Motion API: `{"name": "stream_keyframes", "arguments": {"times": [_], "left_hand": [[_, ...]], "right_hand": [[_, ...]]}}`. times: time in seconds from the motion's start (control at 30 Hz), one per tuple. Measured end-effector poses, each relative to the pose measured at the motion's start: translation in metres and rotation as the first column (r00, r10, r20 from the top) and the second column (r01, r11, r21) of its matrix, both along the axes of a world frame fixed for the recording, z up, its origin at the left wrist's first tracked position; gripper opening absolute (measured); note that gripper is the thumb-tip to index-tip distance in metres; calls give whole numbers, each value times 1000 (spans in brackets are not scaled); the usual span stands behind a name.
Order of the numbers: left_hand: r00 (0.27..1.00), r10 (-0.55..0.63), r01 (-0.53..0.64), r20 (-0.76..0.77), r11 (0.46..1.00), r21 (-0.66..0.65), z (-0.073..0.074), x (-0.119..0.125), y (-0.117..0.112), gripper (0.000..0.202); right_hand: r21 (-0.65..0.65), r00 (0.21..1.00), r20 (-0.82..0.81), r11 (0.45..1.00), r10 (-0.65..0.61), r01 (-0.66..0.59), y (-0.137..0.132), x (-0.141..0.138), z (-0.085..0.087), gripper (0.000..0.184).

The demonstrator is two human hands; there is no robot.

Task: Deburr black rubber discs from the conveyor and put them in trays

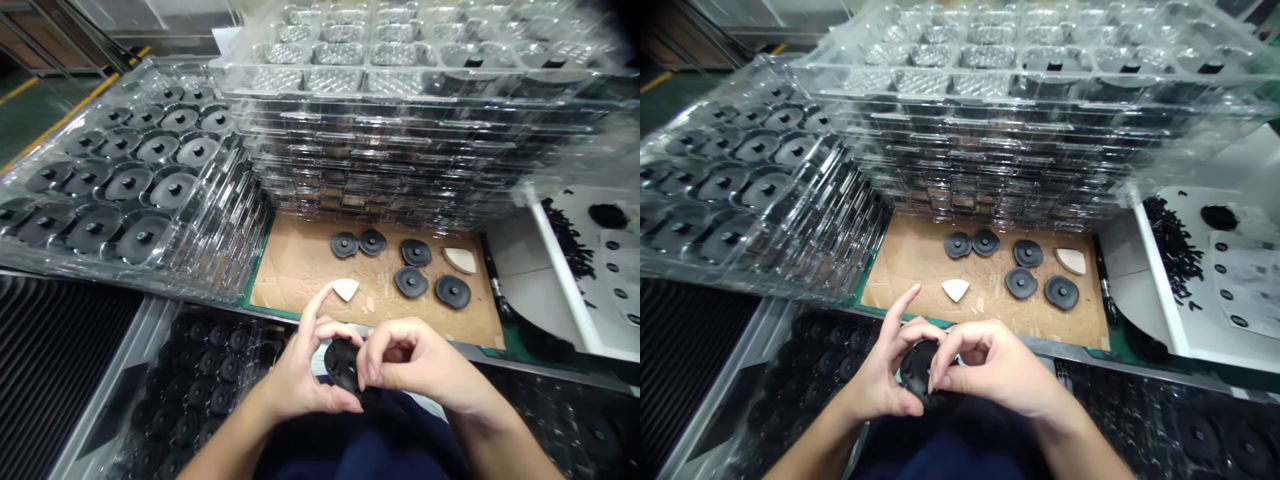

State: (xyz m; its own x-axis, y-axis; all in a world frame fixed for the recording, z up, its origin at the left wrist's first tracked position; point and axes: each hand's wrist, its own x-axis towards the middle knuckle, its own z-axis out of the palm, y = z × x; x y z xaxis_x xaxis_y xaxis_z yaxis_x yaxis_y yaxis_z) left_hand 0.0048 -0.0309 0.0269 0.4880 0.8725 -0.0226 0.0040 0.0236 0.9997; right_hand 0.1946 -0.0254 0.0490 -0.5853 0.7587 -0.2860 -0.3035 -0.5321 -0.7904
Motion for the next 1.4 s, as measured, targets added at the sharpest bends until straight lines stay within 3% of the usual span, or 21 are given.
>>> {"name": "stream_keyframes", "arguments": {"times": [0.2,0.3,0.4,0.53,0.63,0.87,1.1,1.23,1.4], "left_hand": [[1000,24,-25,6,985,168,-8,2,-7,79],[994,60,-73,92,987,143,-8,4,-12,94],[984,90,-118,155,976,182,-4,8,-14,98],[984,122,-160,129,922,352,2,12,-12,98],[986,151,-164,64,877,452,5,13,-11,100],[974,218,-134,-65,781,610,5,14,-9,95],[958,250,-93,-141,735,672,3,19,-11,88],[945,267,-48,-187,683,729,1,20,-9,85],[944,284,-65,-169,662,746,-1,22,-11,91]], "right_hand": [[38,987,80,990,-138,135,-17,5,-5,11],[161,944,182,956,-275,247,-28,9,-2,6],[310,889,246,901,-386,305,-36,12,3,2],[535,799,353,806,-487,254,-40,11,10,12],[585,769,390,781,-506,218,-40,8,11,17],[549,729,435,797,-529,251,-34,6,7,9],[311,792,404,883,-457,351,-34,8,-3,22],[312,793,405,884,-455,349,-35,10,-4,14],[292,793,366,869,-487,399,-36,8,-4,23]]}}
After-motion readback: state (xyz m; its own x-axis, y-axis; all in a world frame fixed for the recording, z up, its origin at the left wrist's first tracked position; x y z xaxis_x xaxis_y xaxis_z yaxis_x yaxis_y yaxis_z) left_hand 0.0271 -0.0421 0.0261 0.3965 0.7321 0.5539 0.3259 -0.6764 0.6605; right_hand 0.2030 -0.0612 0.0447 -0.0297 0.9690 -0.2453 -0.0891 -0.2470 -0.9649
